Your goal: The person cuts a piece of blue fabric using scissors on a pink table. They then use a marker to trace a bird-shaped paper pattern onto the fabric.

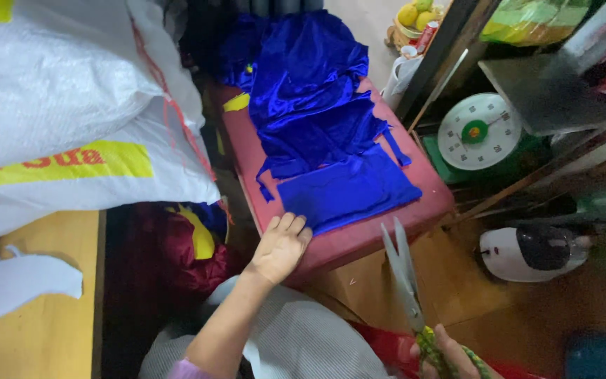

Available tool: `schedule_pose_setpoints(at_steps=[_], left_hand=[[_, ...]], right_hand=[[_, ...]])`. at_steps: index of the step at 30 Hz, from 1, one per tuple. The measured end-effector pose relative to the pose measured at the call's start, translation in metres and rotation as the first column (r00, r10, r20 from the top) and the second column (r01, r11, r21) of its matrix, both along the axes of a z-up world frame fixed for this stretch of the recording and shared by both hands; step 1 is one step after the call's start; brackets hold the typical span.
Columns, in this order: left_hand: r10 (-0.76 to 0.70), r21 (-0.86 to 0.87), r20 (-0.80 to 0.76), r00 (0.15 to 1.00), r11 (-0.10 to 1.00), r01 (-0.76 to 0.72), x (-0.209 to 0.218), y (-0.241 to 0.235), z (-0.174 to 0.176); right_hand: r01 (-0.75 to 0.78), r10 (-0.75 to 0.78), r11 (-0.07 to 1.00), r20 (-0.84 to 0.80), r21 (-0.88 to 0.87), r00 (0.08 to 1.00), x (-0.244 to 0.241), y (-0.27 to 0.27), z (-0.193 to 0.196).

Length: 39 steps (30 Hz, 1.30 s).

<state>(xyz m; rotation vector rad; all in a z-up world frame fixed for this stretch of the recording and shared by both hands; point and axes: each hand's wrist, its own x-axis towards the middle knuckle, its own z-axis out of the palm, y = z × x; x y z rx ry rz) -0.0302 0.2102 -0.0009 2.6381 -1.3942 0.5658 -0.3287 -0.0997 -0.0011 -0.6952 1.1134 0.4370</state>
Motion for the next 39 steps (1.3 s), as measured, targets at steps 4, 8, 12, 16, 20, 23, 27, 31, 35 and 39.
schedule_pose_setpoints(at_steps=[4,8,12,16,20,23,27,31,35,39], left_hand=[[-0.157,0.033,0.012,0.987,0.987,0.157,-0.008,0.000,0.038],[-0.241,-0.140,-0.218,0.946,0.967,0.214,0.010,-0.020,0.050],[-0.123,-0.254,-0.371,0.921,0.967,0.027,0.074,-0.056,0.013],[-0.198,-0.272,-0.272,0.942,0.955,0.123,0.106,-0.098,0.015],[-0.508,-0.223,-0.155,0.848,0.854,0.471,0.114,-0.131,0.024],[-0.271,-0.385,-0.216,0.938,0.907,0.173,0.130,-0.140,-0.001],[0.404,-0.158,-0.528,0.747,0.818,-0.553,0.158,-0.133,-0.045],[0.363,-0.107,-0.489,0.793,0.878,-0.467,0.158,-0.126,-0.045],[0.365,-0.051,-0.548,0.753,0.883,-0.466,0.165,-0.122,-0.041],[0.432,0.012,-0.470,0.770,0.875,-0.484,0.203,-0.085,-0.069]], right_hand=[[0.049,0.270,0.925,0.744,-0.376,0.612,-0.045,-0.004,-0.047],[0.164,0.121,0.862,0.509,-0.479,0.852,0.009,-0.002,-0.017],[0.048,-0.019,0.998,0.466,-0.051,0.884,0.022,-0.037,-0.065],[0.088,-0.084,0.929,0.027,-0.360,0.996,0.036,-0.038,-0.051],[-0.033,0.025,0.999,0.223,0.029,0.975,0.005,-0.082,-0.141],[-0.164,0.172,0.985,0.285,-0.052,0.943,-0.008,-0.099,-0.162],[-0.226,0.285,0.945,0.252,-0.237,0.925,-0.008,-0.098,-0.153],[-0.215,0.216,0.976,0.305,-0.037,0.928,-0.009,-0.106,-0.185],[-0.137,0.200,0.959,0.251,-0.249,0.947,0.023,-0.062,-0.093],[-0.083,0.121,0.978,0.191,-0.192,0.974,0.009,-0.070,-0.111]])
